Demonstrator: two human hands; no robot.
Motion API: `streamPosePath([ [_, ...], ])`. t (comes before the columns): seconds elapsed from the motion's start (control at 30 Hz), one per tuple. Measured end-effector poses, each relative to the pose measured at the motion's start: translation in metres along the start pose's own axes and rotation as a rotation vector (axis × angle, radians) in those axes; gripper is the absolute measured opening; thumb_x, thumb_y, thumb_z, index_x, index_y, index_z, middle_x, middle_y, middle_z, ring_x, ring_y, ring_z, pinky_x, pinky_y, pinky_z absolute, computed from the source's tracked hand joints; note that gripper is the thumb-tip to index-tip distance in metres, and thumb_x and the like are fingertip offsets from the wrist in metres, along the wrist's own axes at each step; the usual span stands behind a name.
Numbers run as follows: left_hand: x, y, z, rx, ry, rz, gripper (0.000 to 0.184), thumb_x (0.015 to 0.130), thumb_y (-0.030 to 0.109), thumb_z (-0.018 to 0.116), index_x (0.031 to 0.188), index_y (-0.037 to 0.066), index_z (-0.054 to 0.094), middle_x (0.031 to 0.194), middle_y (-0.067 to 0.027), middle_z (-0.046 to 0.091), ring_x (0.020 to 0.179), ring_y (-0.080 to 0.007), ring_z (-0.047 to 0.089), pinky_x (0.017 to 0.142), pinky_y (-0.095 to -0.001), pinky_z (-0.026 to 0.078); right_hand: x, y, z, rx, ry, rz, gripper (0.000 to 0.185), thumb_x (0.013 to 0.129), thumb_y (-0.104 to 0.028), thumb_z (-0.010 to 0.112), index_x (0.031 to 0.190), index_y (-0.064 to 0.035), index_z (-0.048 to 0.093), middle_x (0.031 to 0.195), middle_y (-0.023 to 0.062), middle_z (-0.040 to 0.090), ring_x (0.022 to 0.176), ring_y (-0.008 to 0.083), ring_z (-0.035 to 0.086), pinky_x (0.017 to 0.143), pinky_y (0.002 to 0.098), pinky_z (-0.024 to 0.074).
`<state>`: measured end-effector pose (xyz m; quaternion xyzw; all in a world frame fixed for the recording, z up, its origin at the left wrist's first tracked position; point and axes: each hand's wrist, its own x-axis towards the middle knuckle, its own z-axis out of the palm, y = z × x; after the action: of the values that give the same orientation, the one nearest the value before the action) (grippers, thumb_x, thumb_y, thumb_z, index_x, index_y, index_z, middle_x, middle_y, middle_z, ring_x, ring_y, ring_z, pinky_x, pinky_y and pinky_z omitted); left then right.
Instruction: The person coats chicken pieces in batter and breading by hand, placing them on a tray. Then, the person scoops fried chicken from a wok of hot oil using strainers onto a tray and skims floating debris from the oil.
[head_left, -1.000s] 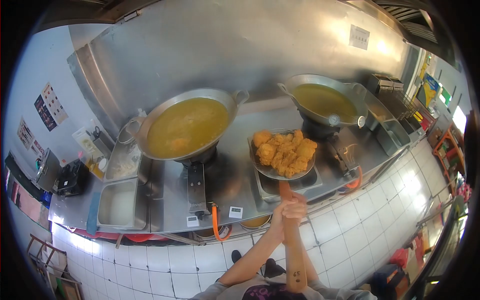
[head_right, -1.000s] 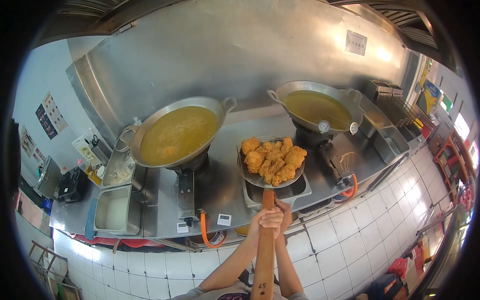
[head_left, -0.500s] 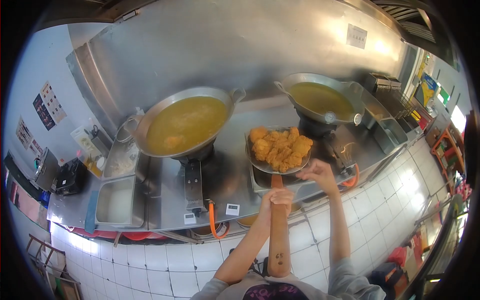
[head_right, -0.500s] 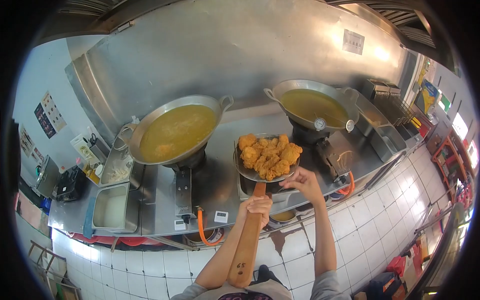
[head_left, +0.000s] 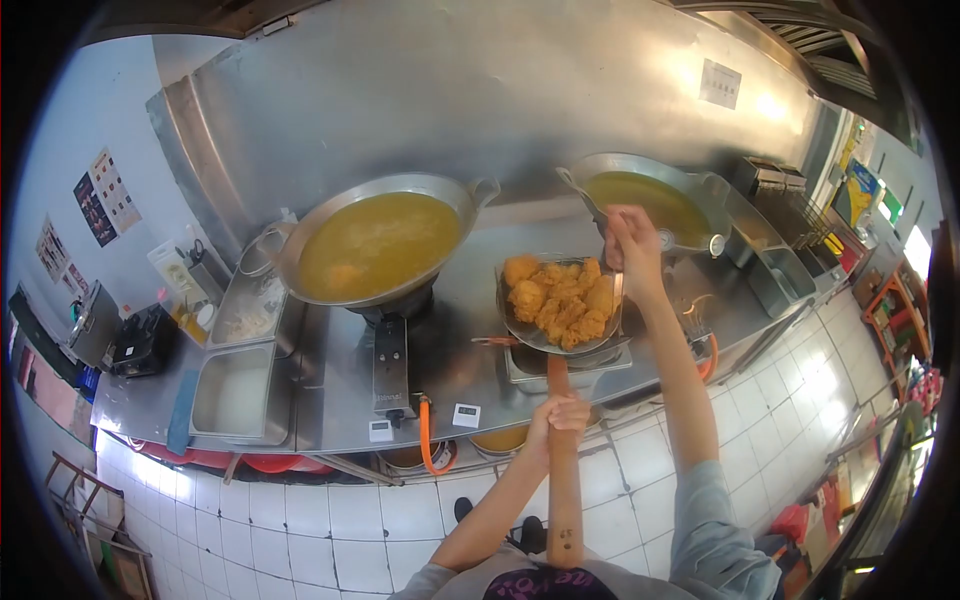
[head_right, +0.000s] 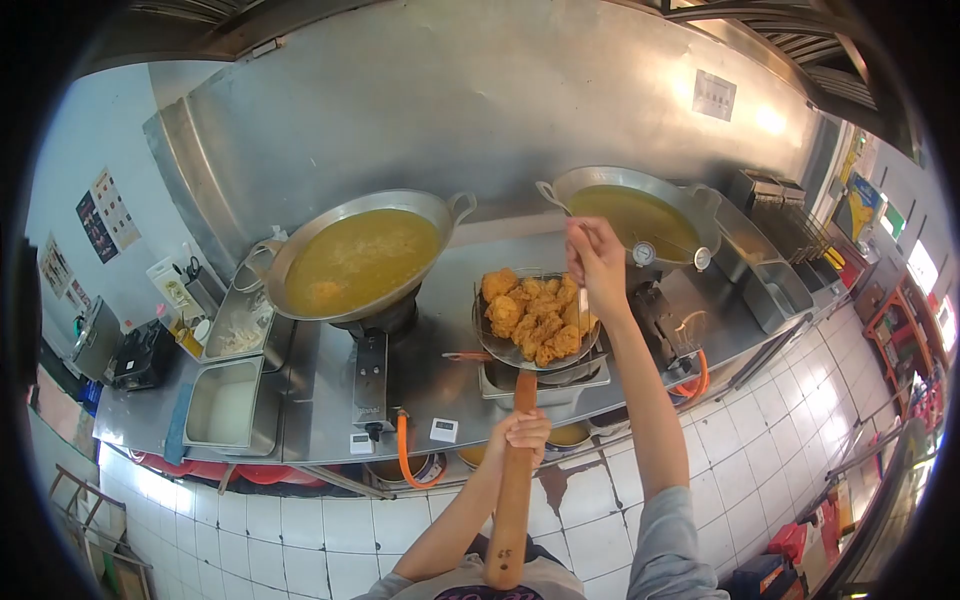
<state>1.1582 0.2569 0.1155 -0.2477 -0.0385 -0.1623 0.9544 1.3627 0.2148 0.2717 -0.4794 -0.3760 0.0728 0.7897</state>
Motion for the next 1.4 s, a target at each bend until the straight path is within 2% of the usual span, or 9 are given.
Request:
streamPosePath([
  [0.37, 0.022, -0.039, -0.033, 0.091, 0.003, 0.108, 0.015, 0.087, 0.002, 0.046, 0.073, 0.006, 0.041, 0.054, 0.0055, 0.035, 0.042, -0.0015, 0.033, 0.040, -0.0143, 0.033, 0.017, -0.117, 0.035, -0.179, 0.058, -0.154, 0.014, 0.091, -0.021, 0.059, 0.095, -0.0075, 0.056, 0.058, -0.0046, 0.045, 0.043, 0.0003, 0.031, 0.036, 0.0184, 0.0202],
  [0.5, 0.031, -0.055, -0.059, 0.118, -0.004, 0.145, 0.012, 0.086, 0.003, 0.047, 0.076, 0.007, 0.043, 0.055, 0.0052, 0.035, 0.044, -0.0021, 0.034, 0.042, -0.0152, 0.034, -0.013, -0.075, 0.007, -0.239, 0.208, -0.386, 0.018, 0.095, -0.020, 0.054, 0.088, -0.0035, 0.054, 0.054, -0.0039, 0.041, 0.041, 0.0016, 0.032, 0.036, 0.0181, 0.0243],
  [0.77, 0.027, -0.053, -0.081, 0.273, 0.121, 0.204, 0.007, 0.089, 0.013, 0.054, 0.091, 0.008, 0.049, 0.068, 0.0012, 0.044, 0.061, -0.0082, 0.046, 0.062, -0.0214, 0.045, -0.137, -0.039, -0.056, -0.539, 0.338, -0.302, 0.026, 0.101, -0.024, 0.035, 0.102, -0.0020, 0.048, 0.066, 0.0051, 0.055, 0.058, 0.0098, 0.051, 0.052, 0.0219, 0.0416],
  [0.87, 0.007, -0.043, -0.074, 0.673, 0.230, 0.215, 0.045, 0.087, 0.047, 0.057, 0.109, 0.008, 0.049, 0.097, -0.0078, 0.056, 0.093, -0.0226, 0.056, 0.089, -0.0382, 0.046, -0.164, -0.042, -0.072, -0.870, 0.331, -0.225, 0.030, 0.101, -0.026, 0.032, 0.106, -0.0001, 0.047, 0.086, 0.0107, 0.063, 0.068, 0.0131, 0.057, 0.057, 0.0225, 0.0466],
  [0.97, -0.012, -0.013, -0.073, 0.726, 0.375, 0.234, 0.053, 0.086, 0.051, 0.057, 0.115, 0.008, 0.047, 0.107, -0.0104, 0.056, 0.098, -0.0248, 0.057, 0.090, -0.0410, 0.046, -0.180, -0.052, -0.081, -0.557, 0.348, 0.119, 0.025, 0.100, -0.019, 0.035, 0.110, 0.0015, 0.045, 0.103, 0.0150, 0.064, 0.072, 0.0145, 0.061, 0.061, 0.0247, 0.0505],
  [1.0, -0.009, 0.002, -0.078, 0.727, 0.375, 0.238, 0.053, 0.086, 0.051, 0.057, 0.115, 0.008, 0.047, 0.107, -0.0104, 0.056, 0.098, -0.0248, 0.057, 0.090, -0.0410, 0.046, -0.183, -0.054, -0.085, -0.483, 0.267, 0.194, 0.023, 0.098, -0.016, 0.038, 0.112, 0.0020, 0.045, 0.104, 0.0161, 0.063, 0.071, 0.0146, 0.061, 0.061, 0.0254, 0.0516],
  [1.07, 0.000, 0.045, -0.097, 0.622, 0.683, 0.791, 0.058, 0.090, 0.045, 0.054, 0.129, 0.003, 0.040, 0.121, -0.0145, 0.053, 0.111, -0.0268, 0.054, 0.094, -0.0395, 0.046, -0.185, -0.059, -0.092, -0.406, 0.185, 0.271, 0.024, 0.097, -0.013, 0.042, 0.114, 0.0025, 0.044, 0.105, 0.0171, 0.062, 0.071, 0.0147, 0.062, 0.062, 0.0262, 0.0527],
  [1.13, 0.003, 0.096, -0.116, 0.717, 0.566, 1.033, 0.051, 0.092, 0.037, 0.054, 0.127, 0.002, 0.040, 0.120, -0.0143, 0.053, 0.112, -0.0264, 0.053, 0.097, -0.0383, 0.046, -0.185, -0.064, -0.096, -0.452, -0.011, 0.464, 0.031, 0.093, -0.010, 0.048, 0.119, 0.0030, 0.040, 0.104, 0.0203, 0.062, 0.066, 0.0160, 0.062, 0.056, 0.0264, 0.0526],
  [1.4, 0.015, 0.124, -0.102, 0.539, 0.510, 1.105, 0.035, 0.094, 0.025, 0.053, 0.119, 0.001, 0.047, 0.117, -0.0123, 0.053, 0.110, -0.0244, 0.054, 0.098, -0.0372, 0.046, -0.162, -0.049, -0.099, -0.448, -0.158, 0.974, 0.043, 0.086, -0.002, 0.043, 0.128, -0.0058, 0.033, 0.077, 0.0119, 0.057, 0.043, 0.0067, 0.038, 0.035, 0.0237, 0.0272],
])
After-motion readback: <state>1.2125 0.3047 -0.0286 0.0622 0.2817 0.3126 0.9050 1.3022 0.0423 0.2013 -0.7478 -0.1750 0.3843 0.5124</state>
